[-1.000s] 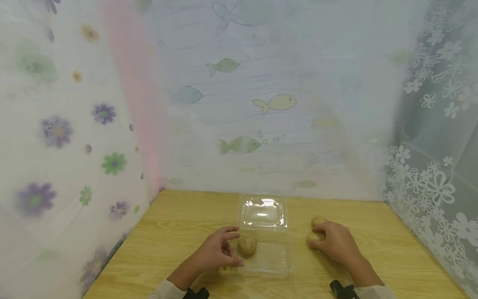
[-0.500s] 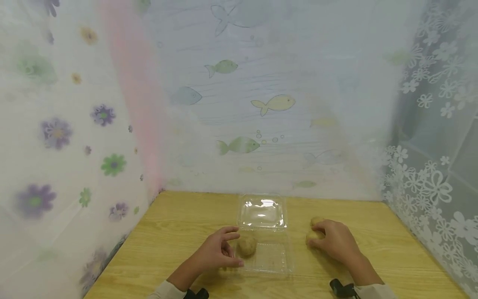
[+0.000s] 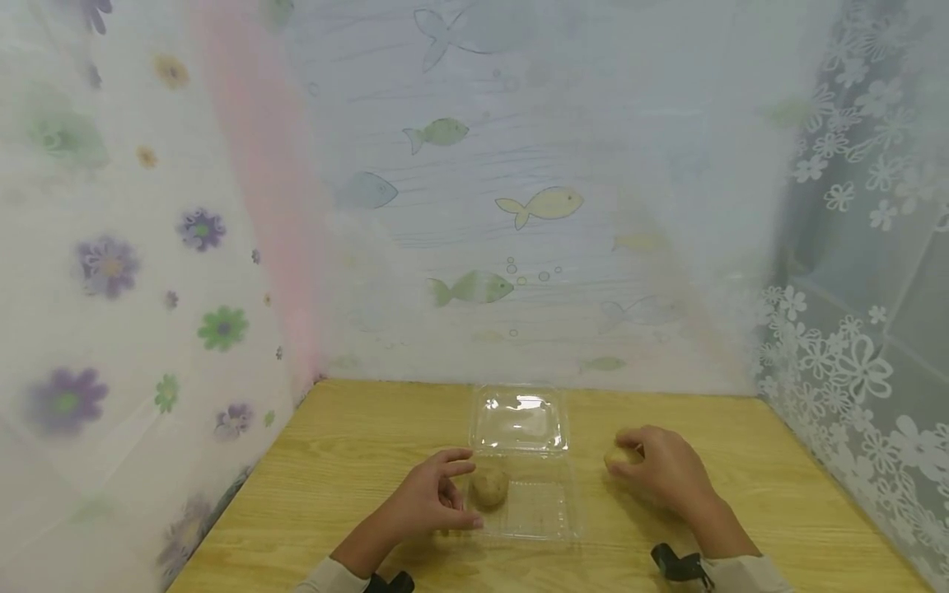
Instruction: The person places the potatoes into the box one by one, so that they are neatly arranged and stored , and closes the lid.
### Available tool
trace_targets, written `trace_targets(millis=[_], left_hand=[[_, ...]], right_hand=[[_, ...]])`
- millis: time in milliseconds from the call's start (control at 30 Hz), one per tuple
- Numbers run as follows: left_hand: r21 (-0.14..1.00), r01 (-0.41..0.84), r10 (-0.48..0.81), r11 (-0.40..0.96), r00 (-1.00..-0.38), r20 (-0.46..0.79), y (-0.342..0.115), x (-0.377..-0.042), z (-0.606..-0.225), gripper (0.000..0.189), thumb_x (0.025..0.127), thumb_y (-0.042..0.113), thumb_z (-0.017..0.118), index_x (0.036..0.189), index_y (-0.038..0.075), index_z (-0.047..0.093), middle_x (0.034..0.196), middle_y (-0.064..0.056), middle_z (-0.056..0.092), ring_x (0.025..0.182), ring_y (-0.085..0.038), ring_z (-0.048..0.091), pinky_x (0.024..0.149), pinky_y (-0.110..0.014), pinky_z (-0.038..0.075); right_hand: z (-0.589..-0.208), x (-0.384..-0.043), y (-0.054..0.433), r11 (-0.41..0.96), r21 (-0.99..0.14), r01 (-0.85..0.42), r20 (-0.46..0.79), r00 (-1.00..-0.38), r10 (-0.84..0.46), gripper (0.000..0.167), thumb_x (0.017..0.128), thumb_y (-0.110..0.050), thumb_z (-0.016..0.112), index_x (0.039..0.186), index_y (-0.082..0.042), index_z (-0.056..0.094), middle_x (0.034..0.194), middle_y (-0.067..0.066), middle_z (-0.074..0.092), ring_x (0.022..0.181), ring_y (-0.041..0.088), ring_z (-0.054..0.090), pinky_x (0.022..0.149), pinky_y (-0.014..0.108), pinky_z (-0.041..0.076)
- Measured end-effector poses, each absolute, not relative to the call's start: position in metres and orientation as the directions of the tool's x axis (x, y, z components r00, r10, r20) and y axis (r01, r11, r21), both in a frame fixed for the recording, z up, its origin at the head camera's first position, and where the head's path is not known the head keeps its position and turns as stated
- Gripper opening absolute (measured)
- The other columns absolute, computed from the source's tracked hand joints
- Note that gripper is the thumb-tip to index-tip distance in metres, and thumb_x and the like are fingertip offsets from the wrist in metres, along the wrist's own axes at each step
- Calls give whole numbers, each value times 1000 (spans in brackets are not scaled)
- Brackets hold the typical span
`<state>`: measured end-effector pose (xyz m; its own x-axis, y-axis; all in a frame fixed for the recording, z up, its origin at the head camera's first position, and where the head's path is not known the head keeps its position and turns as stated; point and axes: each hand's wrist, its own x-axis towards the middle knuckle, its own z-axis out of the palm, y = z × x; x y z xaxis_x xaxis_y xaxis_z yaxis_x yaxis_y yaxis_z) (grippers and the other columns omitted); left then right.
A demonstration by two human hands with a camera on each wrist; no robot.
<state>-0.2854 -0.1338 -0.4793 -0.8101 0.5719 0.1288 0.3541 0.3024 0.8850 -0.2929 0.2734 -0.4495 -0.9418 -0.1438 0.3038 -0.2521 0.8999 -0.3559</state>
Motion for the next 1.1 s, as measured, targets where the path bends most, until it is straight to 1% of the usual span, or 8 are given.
trace_targets(millis=[133, 300, 500, 667, 867, 1100], left_hand=[[890, 345, 573, 297, -811, 123, -134, -285, -479, 93, 82, 26, 91, 157, 7, 40, 142, -18, 61, 76, -13, 69, 69, -26, 60], [891, 343, 569, 298, -813, 123, -134, -286, -479, 92, 82, 25, 91, 157, 8, 41, 140, -17, 62, 75, -13, 69, 68, -26, 60], [896, 338, 570, 289, -812, 123, -134, -287, -480, 92, 82, 25, 91, 157, 8, 42, 144, -19, 60, 76, -14, 69, 68, -26, 60], [894, 342, 568, 290, -813, 127, -134, -287, -481, 92, 81, 25, 91, 157, 8, 41, 144, -19, 60, 77, -13, 69, 68, -26, 60], [890, 349, 566, 294, -814, 132, -135, -287, -481, 92, 81, 25, 92, 156, 7, 42, 148, -22, 56, 78, -13, 69, 69, -26, 60], [890, 348, 569, 294, -812, 129, -134, -286, -480, 93, 81, 25, 92, 157, 6, 41, 149, -22, 55, 78, -13, 69, 69, -27, 60]], right_hand=[[-444, -293, 270, 897, -359, -256, 307, -941, -146, 47, 80, -40, 90, 117, -13, 79, 117, 7, 76, 101, 28, 71, 84, 50, 59], [-439, -295, 265, 894, -365, -261, 315, -938, -145, 47, 81, -41, 89, 117, -13, 79, 114, 5, 77, 97, 24, 71, 82, 47, 60], [-435, -297, 260, 891, -372, -260, 311, -939, -145, 48, 82, -44, 88, 118, -14, 78, 115, 5, 76, 97, 23, 72, 80, 46, 60], [-432, -298, 255, 879, -384, -283, 328, -932, -156, 48, 81, -45, 88, 116, -14, 79, 116, 6, 76, 97, 24, 72, 81, 47, 60], [-431, -298, 251, 877, -374, -301, 346, -923, -170, 49, 81, -46, 87, 116, -13, 78, 116, 5, 76, 96, 23, 72, 80, 46, 60], [-427, -299, 245, 867, -386, -314, 368, -915, -168, 53, 84, -49, 85, 123, -14, 75, 108, 2, 76, 93, 20, 72, 77, 43, 60]])
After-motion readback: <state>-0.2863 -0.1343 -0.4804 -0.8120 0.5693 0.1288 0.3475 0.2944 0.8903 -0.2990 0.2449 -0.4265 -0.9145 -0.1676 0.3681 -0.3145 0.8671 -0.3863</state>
